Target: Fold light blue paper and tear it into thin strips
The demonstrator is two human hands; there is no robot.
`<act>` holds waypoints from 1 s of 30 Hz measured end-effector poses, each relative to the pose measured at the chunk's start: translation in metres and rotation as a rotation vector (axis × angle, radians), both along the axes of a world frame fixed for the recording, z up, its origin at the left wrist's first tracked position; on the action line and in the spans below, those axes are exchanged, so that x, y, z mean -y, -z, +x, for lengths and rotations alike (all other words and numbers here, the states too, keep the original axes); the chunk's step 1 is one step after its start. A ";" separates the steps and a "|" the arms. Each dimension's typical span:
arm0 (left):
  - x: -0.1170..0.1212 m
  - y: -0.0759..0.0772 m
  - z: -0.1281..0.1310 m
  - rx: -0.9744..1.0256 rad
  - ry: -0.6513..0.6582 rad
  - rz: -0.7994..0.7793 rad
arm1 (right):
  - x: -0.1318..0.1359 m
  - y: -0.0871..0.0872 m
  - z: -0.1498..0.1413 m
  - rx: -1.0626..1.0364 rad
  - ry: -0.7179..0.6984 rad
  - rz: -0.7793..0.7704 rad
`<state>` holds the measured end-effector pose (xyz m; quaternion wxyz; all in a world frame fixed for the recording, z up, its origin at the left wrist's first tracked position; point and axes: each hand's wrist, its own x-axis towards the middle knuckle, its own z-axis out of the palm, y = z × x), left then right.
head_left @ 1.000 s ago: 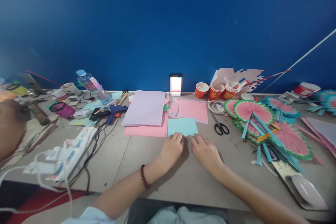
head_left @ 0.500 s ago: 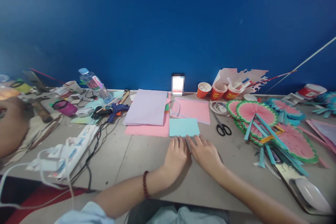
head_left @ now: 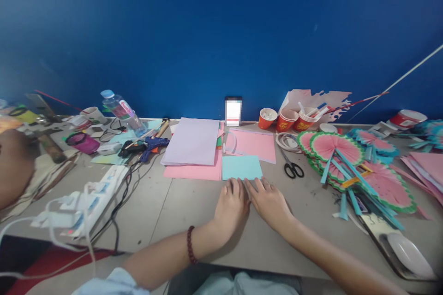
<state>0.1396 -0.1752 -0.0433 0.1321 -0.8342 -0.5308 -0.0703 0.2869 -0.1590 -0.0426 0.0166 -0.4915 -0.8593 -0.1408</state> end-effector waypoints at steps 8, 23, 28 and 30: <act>-0.005 0.000 -0.011 0.020 -0.005 -0.062 | -0.001 0.001 0.001 -0.027 -0.001 0.006; -0.005 0.000 -0.028 -0.078 -0.011 -0.050 | 0.000 0.001 0.002 0.015 0.010 0.025; -0.030 -0.018 -0.036 -0.063 0.055 -0.143 | -0.005 -0.002 0.005 -0.046 0.000 0.037; -0.043 -0.021 -0.041 -0.059 0.140 -0.174 | -0.011 -0.002 0.009 -0.083 0.000 0.042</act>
